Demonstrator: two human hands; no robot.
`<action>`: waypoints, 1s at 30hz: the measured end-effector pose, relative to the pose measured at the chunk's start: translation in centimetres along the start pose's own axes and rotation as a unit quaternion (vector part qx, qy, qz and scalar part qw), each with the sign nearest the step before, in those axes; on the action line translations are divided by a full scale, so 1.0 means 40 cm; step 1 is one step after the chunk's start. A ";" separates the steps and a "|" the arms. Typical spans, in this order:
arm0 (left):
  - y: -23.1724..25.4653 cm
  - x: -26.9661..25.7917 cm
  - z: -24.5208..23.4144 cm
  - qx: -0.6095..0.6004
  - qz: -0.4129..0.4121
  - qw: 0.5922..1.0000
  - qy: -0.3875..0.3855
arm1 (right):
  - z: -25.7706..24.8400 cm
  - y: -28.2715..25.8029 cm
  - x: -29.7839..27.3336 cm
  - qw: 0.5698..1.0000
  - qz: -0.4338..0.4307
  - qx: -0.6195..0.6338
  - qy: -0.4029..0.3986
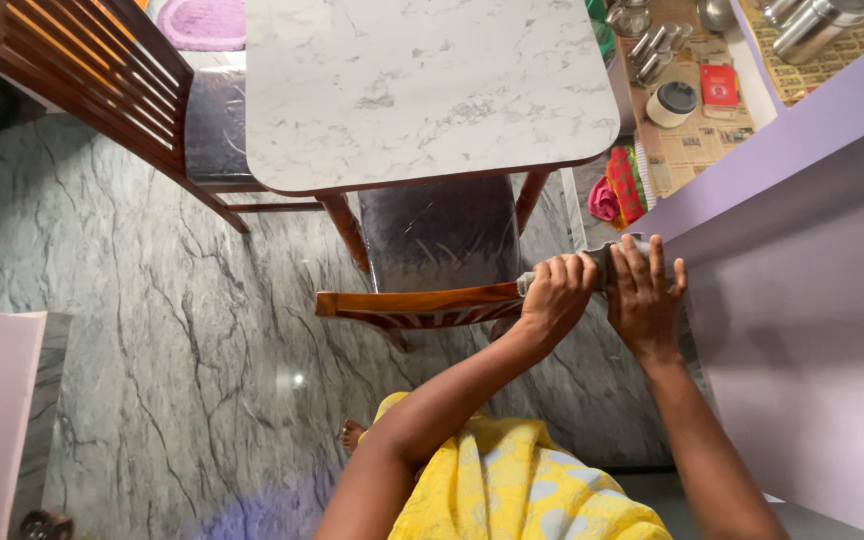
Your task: The person wipes the legs and frame of a wooden chair with a cloth. They clean the table leg, the chair's backrest slats, and the seat cushion, which is covered in plastic wrap.
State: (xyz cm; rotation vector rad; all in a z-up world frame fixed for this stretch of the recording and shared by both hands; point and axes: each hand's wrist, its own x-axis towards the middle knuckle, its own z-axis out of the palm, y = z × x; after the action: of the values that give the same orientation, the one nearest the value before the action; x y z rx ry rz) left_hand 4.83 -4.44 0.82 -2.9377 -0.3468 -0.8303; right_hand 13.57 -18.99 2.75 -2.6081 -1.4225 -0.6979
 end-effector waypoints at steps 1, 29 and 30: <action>-0.001 -0.001 0.001 0.002 0.003 1.000 0.021 | 0.003 -0.014 -0.001 1.000 0.006 0.003 -0.010; -0.658 -0.478 -0.238 0.015 -0.130 0.983 -0.129 | 0.021 -0.877 0.149 0.990 -0.115 0.066 0.049; -0.654 -0.479 -0.241 0.010 -0.141 0.981 -0.132 | 0.020 -0.873 0.150 0.989 -0.122 0.074 0.046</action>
State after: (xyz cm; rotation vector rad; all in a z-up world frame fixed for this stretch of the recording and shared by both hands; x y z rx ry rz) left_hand -22.09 15.97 -0.86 -3.0254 -0.7978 -0.4497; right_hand -11.87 5.55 -0.12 -2.2860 -1.7114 -0.6974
